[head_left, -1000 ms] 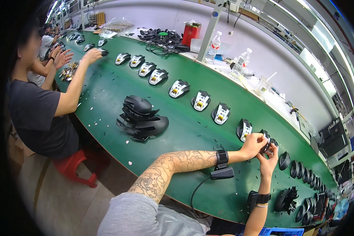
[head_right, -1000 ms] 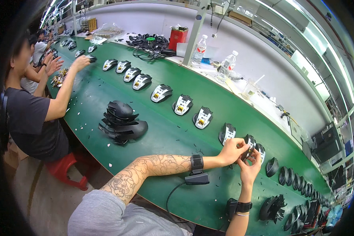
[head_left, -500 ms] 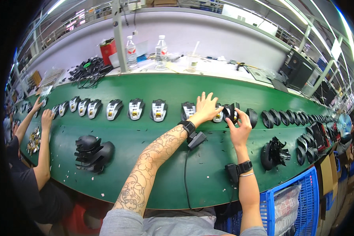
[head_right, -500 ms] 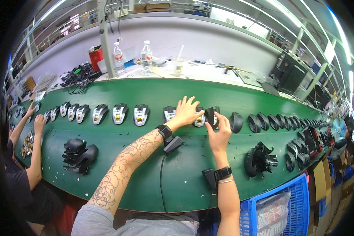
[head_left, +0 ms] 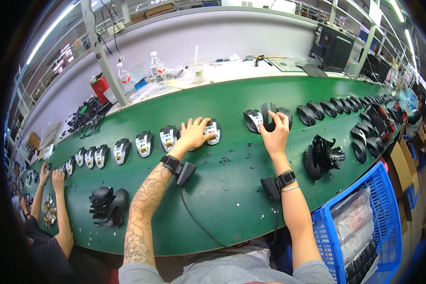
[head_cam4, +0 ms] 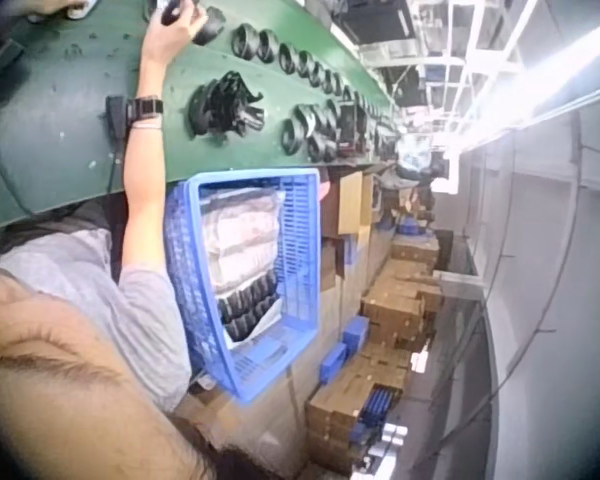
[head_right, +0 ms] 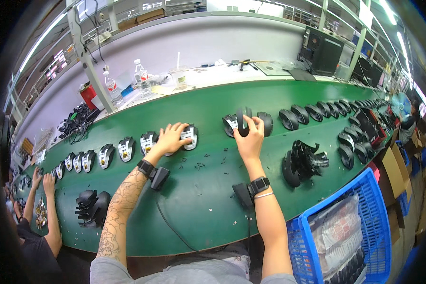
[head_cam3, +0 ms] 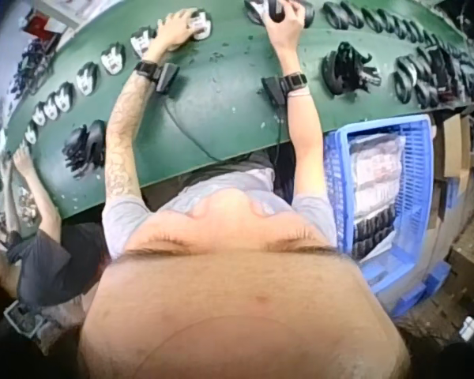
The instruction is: Assemble the outer casing and components of computer mice on a production line.
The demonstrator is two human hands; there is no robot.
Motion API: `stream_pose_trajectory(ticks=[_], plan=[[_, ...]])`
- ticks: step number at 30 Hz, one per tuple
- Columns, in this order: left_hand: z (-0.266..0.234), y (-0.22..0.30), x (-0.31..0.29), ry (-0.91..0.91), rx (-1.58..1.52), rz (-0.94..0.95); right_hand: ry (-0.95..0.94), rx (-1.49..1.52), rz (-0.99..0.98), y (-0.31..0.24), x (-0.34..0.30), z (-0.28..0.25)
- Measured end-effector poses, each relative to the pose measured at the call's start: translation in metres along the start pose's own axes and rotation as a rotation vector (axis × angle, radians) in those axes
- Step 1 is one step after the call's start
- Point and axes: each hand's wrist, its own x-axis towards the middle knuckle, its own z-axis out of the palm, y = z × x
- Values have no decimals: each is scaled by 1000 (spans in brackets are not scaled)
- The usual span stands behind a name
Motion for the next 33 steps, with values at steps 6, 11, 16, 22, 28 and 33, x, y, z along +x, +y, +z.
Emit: stream_pose_trajectory(ticks=[6, 11, 16, 22, 28, 33], plan=[[8, 56, 57, 216, -107, 134, 73, -48, 154, 32, 6, -7], [45, 100, 127, -115, -211, 73, 167, -80, 75, 41, 1, 6], [64, 107, 134, 149, -386, 110, 161, 30, 177, 41, 0, 9], [53, 117, 85, 240, -1356, 128, 39, 166, 60, 30, -7, 9], [40, 70, 52, -270, -2138, -61, -156, 265, -8, -9, -18, 19], [36, 74, 31, -273, -2005, 45, -211, 227, -79, -20, -22, 20]])
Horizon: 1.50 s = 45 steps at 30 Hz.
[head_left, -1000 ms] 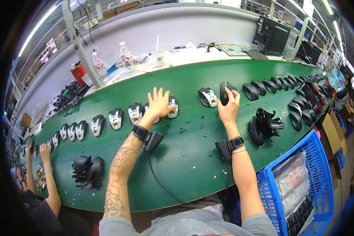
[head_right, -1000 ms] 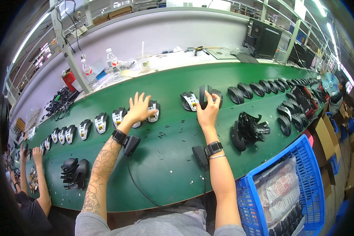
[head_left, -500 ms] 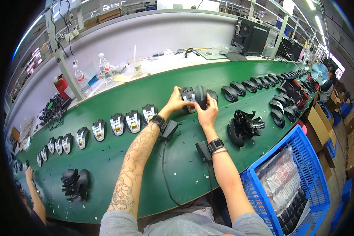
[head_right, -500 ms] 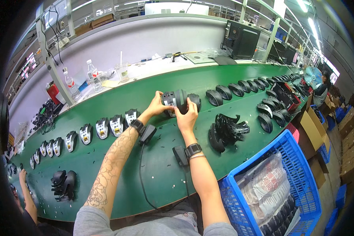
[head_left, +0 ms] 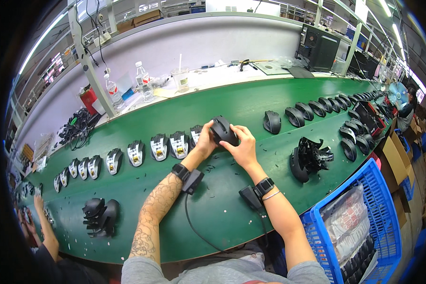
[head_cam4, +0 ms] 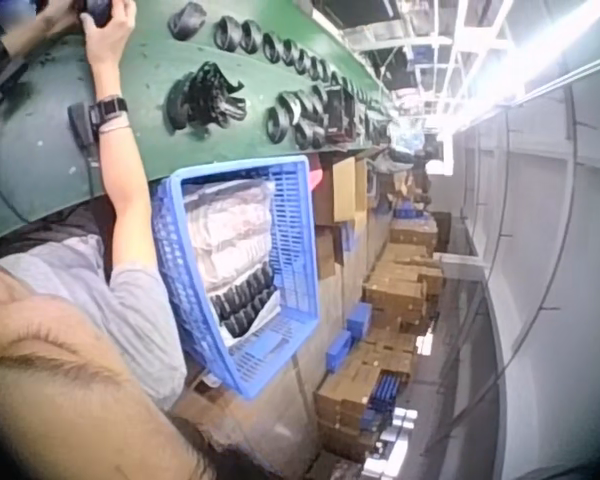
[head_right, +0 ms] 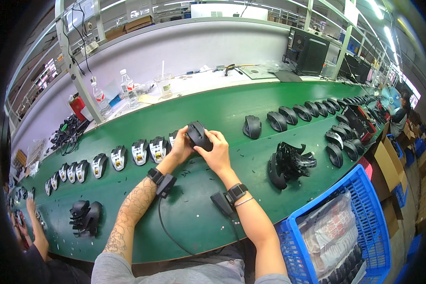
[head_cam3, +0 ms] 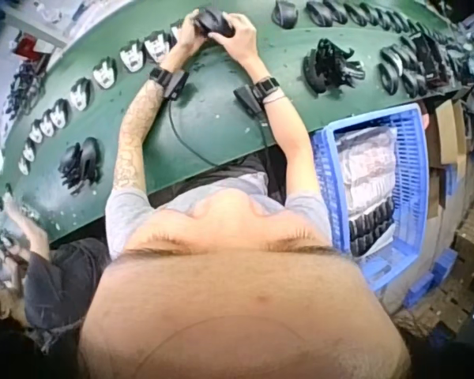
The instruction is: Assemble the outer casing and components of computer mice on a production line.
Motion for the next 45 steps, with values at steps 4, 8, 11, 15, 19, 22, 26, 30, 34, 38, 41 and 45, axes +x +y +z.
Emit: stream_pose_trajectory(ticks=[4, 8, 11, 15, 19, 22, 26, 30, 34, 38, 41, 45], plan=[[-5, -14, 0, 76, 34, 74, 1, -17, 50, -2, -1, 6], [5, -21, 1, 122, 333, 290, -18, 58, 102, 4, 3, -5], [6, -14, -4, 90, 295, 275, -94, 19, 69, 7, 1, -3], [10, -9, -9, 203, 246, 286, -161, -113, 21, 3, -6, 7], [12, -3, -7, 197, 124, 314, -55, 131, 196, 13, -11, 22], [14, 2, -9, 150, 119, 331, -16, 1047, 923, 15, -9, 21], [21, 5, -8, 202, 170, 342, 18, 1384, 916, 16, -10, 15], [29, 3, -2, 243, 167, 288, 74, 1335, 962, 19, -6, 10], [32, 0, 19, 276, 196, 203, 222, 1274, 976, 20, -4, 11], [37, -2, 50, 288, -66, -39, 311, 1231, 944, 34, -9, 8], [9, 1, 85, 462, 137, 83, 230, 856, 893, 33, -2, 19], [7, -3, 115, 715, 774, 212, 442, 123, 611, 38, -1, 23]])
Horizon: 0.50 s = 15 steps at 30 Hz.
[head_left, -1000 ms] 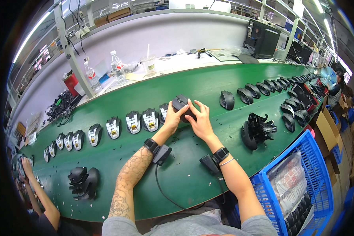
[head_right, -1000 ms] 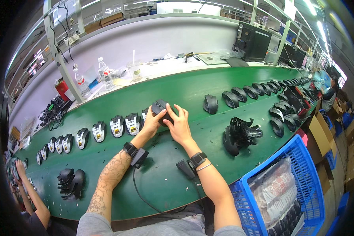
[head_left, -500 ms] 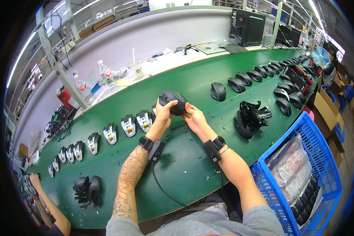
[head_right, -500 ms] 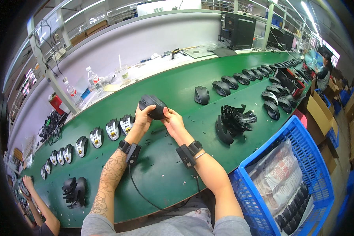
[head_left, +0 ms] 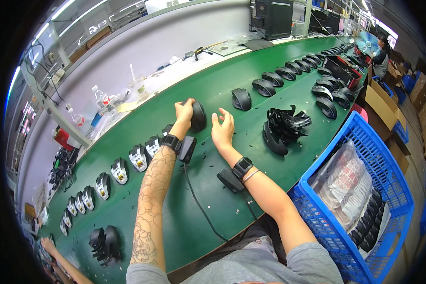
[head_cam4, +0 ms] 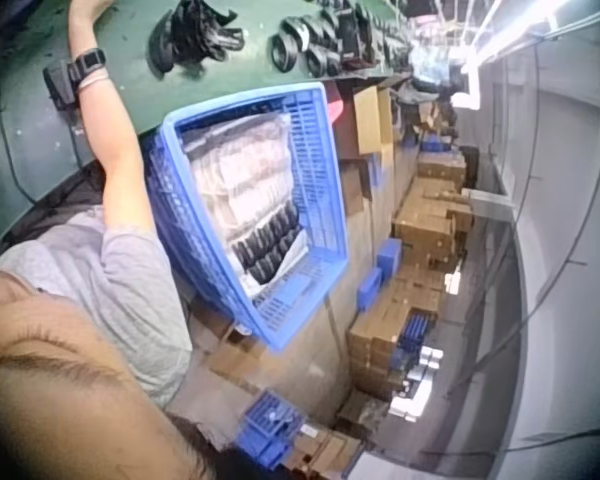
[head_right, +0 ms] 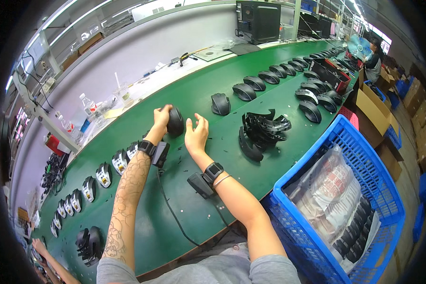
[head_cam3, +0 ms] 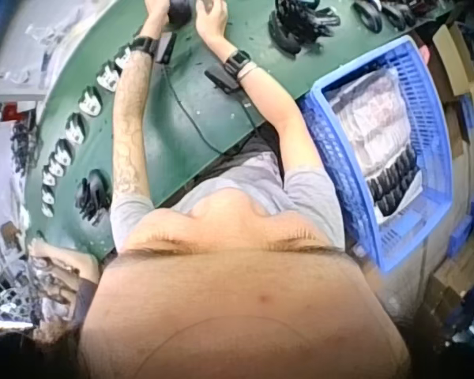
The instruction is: Assemble the outer casing and components of computer mice on a production line.
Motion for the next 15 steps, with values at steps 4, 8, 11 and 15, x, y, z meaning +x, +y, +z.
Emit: stream_pose_trajectory(ticks=[4, 8, 11, 15], plan=[[8, -28, -14, -181, 949, 517, 107, -47, -208, 14, 14, -10], [1, -9, -16, -168, 1126, 554, 37, 18, -127, 3, 10, -12], [26, 32, -50, -6, 1003, 989, 39, -12, -106, 8, 13, -15], [51, 81, -145, -959, 541, 1336, 106, -131, -219, 16, 12, -9]])
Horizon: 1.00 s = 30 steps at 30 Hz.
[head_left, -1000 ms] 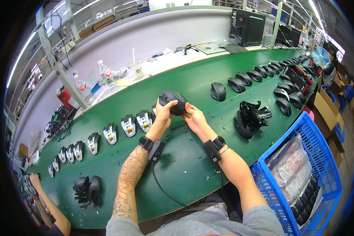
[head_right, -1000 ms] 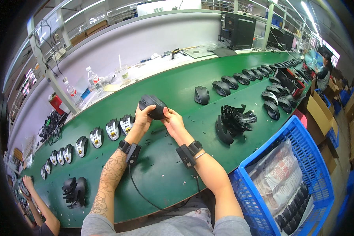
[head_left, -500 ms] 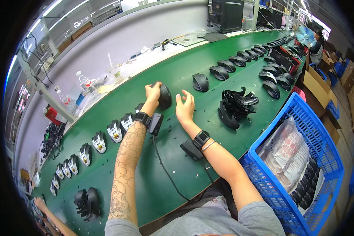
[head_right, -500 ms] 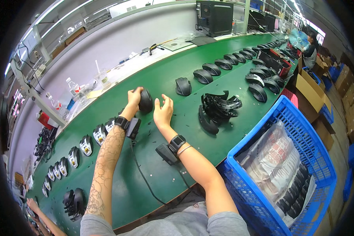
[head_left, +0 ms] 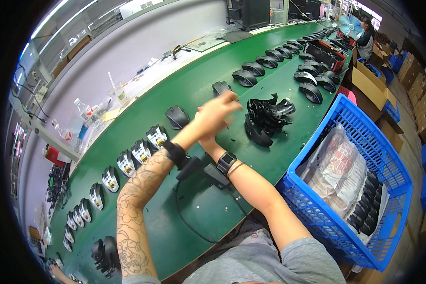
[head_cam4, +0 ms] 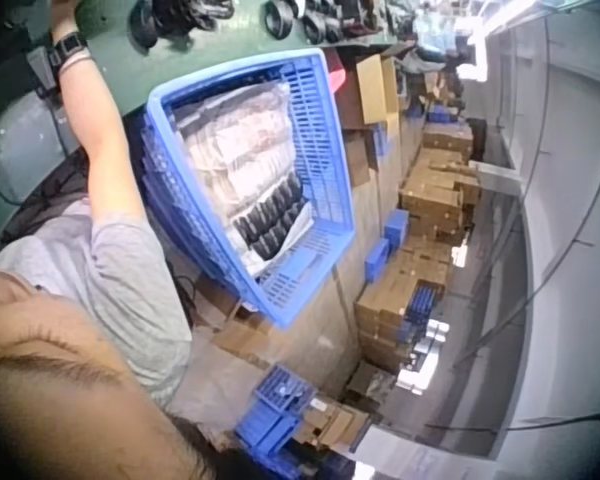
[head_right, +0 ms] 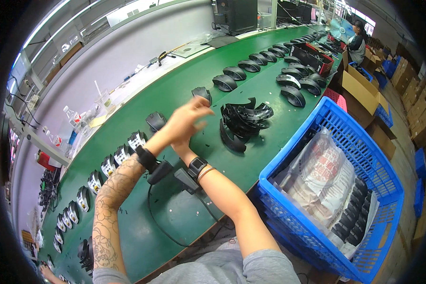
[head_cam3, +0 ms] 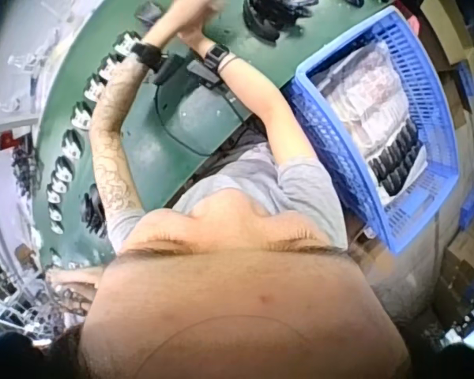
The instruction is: Assemble the outer casing and components of computer mice on a production line.
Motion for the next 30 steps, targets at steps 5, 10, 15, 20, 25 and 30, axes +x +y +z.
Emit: stream_pose_trajectory(ticks=[5, 10, 15, 20, 25, 30], plan=[[19, 33, 24, -68, 337, 340, -12, 58, 56, -12, -3, -3], [9, 44, 19, -86, 266, 334, -108, 14, 101, -12, -3, -10], [-37, 57, -18, -184, -48, -2, -199, 51, 42, -16, -12, 3], [-70, 35, -62, 518, -561, -511, 71, 165, 39, 3, 0, 7], [-94, -9, -130, 580, -180, -687, -236, 81, -718, -74, 11, -39], [-80, -11, -141, 359, -140, -667, -676, 112, -691, -76, -14, -24]])
